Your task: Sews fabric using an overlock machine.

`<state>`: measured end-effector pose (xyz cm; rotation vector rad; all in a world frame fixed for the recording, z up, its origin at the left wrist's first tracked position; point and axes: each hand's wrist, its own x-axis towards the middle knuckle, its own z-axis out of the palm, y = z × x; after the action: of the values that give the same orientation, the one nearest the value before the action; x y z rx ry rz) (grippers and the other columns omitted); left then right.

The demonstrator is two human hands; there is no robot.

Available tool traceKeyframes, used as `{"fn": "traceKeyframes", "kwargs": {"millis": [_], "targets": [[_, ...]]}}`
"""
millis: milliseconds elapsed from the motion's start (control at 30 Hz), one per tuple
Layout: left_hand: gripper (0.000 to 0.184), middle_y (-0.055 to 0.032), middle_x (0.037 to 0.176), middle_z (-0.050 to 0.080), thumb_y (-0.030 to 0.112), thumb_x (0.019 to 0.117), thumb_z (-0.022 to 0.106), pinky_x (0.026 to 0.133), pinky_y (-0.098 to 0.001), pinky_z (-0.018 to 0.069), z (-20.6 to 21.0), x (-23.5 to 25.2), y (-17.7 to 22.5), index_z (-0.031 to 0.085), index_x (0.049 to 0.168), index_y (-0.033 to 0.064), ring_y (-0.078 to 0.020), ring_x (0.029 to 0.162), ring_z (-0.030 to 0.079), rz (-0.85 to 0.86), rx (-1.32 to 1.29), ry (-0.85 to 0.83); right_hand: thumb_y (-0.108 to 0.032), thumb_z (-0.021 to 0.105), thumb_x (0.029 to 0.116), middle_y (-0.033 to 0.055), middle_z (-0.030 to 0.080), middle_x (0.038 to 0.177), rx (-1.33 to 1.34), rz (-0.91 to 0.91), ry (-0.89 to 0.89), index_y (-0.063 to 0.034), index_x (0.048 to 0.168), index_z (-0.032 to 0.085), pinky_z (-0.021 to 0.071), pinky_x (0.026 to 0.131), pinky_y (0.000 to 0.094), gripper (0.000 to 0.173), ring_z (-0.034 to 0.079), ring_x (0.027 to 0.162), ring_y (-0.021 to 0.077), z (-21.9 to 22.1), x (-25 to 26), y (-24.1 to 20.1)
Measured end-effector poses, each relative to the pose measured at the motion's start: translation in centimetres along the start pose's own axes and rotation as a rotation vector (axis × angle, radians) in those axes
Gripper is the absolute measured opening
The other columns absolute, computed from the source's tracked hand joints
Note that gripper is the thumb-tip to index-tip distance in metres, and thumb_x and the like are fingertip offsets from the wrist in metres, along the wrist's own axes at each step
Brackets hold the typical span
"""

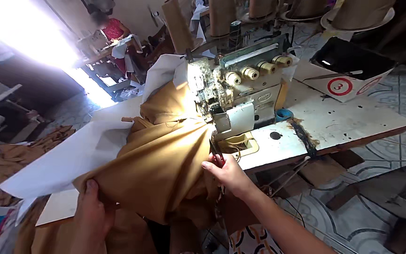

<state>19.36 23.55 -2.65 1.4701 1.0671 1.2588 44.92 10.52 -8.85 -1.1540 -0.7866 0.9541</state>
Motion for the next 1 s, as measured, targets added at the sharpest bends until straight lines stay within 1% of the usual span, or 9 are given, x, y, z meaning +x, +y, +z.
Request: {"fn": "traceKeyframes", "kwargs": {"millis": [200, 300, 367, 500, 600, 667, 800, 900, 1000], "targets": [[0.047, 0.0041, 0.111, 0.065, 0.037, 0.1121, 0.026, 0.084, -0.0245, 0.0591, 0.4, -0.4, -1.3, 0.039, 0.145, 0.0063, 0.0004, 0.098, 0.067, -0.227, 0.236, -0.133, -0.008, 0.058, 0.0960, -0.0131, 0.051, 0.058, 0.062, -0.034, 0.088, -0.0140, 0.091, 0.061, 0.0416, 0.043, 0.0145, 0.008, 0.045, 0.044, -0.0038, -2.5, -2.9, -0.7], [0.038, 0.0052, 0.099, 0.068, 0.023, 0.1044, 0.048, 0.075, -0.0237, 0.0617, 1.0, -1.3, -2.7, 0.040, 0.136, 0.0039, -0.0012, 0.085, 0.070, -0.274, 0.170, -0.163, -0.013, 0.066, 0.0956, -0.0074, 0.055, 0.066, -0.059, 0.094, 0.031, -0.0074, 0.097, 0.062, 0.0454, 0.047, 0.0183, 0.007, 0.049, 0.048, 0.0003, -2.7, -2.4, 0.0], [0.034, 0.0050, 0.098, 0.069, 0.015, 0.1027, 0.055, 0.076, -0.0244, 0.0624, 1.7, -1.0, -2.6, 0.043, 0.133, 0.0045, -0.0023, 0.085, 0.071, -0.229, 0.065, -0.038, -0.015, 0.067, 0.0955, -0.0075, 0.053, 0.062, -0.076, 0.126, 0.002, -0.0089, 0.089, 0.059, 0.0440, 0.046, 0.0184, 0.012, 0.048, 0.045, 0.0007, -2.1, -2.2, 1.0], [0.027, 0.0077, 0.102, 0.070, 0.017, 0.1062, 0.046, 0.082, -0.0259, 0.0621, 0.6, 0.3, -2.2, 0.045, 0.132, 0.0091, -0.0029, 0.093, 0.071, -0.126, -0.020, 0.002, -0.014, 0.071, 0.0891, -0.0119, 0.053, 0.062, -0.032, -0.027, 0.032, -0.0138, 0.083, 0.058, 0.0452, 0.046, 0.0142, 0.015, 0.049, 0.047, -0.0037, -1.2, -4.3, 1.8], [0.025, 0.0081, 0.103, 0.070, 0.019, 0.1082, 0.041, 0.080, -0.0256, 0.0626, 0.8, -0.5, -2.8, 0.042, 0.132, 0.0114, -0.0030, 0.092, 0.071, -0.201, -0.044, -0.075, -0.014, 0.078, 0.0833, -0.0098, 0.060, 0.071, -0.022, -0.038, 0.068, -0.0107, 0.086, 0.063, 0.0476, 0.049, 0.0131, 0.015, 0.052, 0.051, -0.0048, -1.4, -4.6, 3.0], [0.026, 0.0066, 0.103, 0.070, 0.020, 0.1095, 0.039, 0.078, -0.0262, 0.0632, 1.0, -0.9, -3.7, 0.042, 0.133, 0.0107, -0.0039, 0.091, 0.072, -0.251, -0.040, -0.073, -0.013, 0.078, 0.0845, -0.0075, 0.064, 0.072, -0.037, 0.003, 0.085, -0.0070, 0.089, 0.067, 0.0486, 0.050, 0.0145, 0.013, 0.054, 0.052, -0.0033, -1.6, -4.2, 3.8], [0.021, 0.0084, 0.097, 0.073, 0.019, 0.1103, 0.035, 0.076, -0.0249, 0.0634, 0.6, -0.4, -3.4, 0.048, 0.125, 0.0130, -0.0034, 0.088, 0.073, -0.208, -0.061, -0.056, -0.014, 0.073, 0.0872, -0.0143, 0.059, 0.064, 0.006, -0.153, 0.090, -0.0152, 0.085, 0.063, 0.0468, 0.047, 0.0132, 0.010, 0.053, 0.050, -0.0061, -1.9, -5.8, 1.8], [0.025, 0.0114, 0.091, 0.074, 0.020, 0.1113, 0.030, 0.073, -0.0223, 0.0630, 0.6, -1.3, -2.5, 0.054, 0.116, 0.0149, -0.0008, 0.083, 0.073, -0.196, -0.016, -0.085, -0.026, 0.071, 0.0925, -0.0175, 0.058, 0.066, 0.008, -0.253, 0.085, -0.0224, 0.085, 0.062, 0.0479, 0.048, 0.0117, 0.012, 0.054, 0.053, -0.0080, -3.3, -7.6, 0.9], [0.026, 0.0114, 0.101, 0.071, 0.031, 0.1105, 0.032, 0.080, -0.0246, 0.0625, 0.4, -2.5, -2.8, 0.045, 0.126, 0.0134, -0.0016, 0.092, 0.071, -0.243, -0.053, -0.147, -0.027, 0.070, 0.0918, -0.0181, 0.057, 0.064, -0.070, -0.195, 0.165, -0.0210, 0.083, 0.062, 0.0452, 0.047, 0.0107, 0.014, 0.051, 0.051, -0.0091, -4.0, -8.3, 2.8]]}}
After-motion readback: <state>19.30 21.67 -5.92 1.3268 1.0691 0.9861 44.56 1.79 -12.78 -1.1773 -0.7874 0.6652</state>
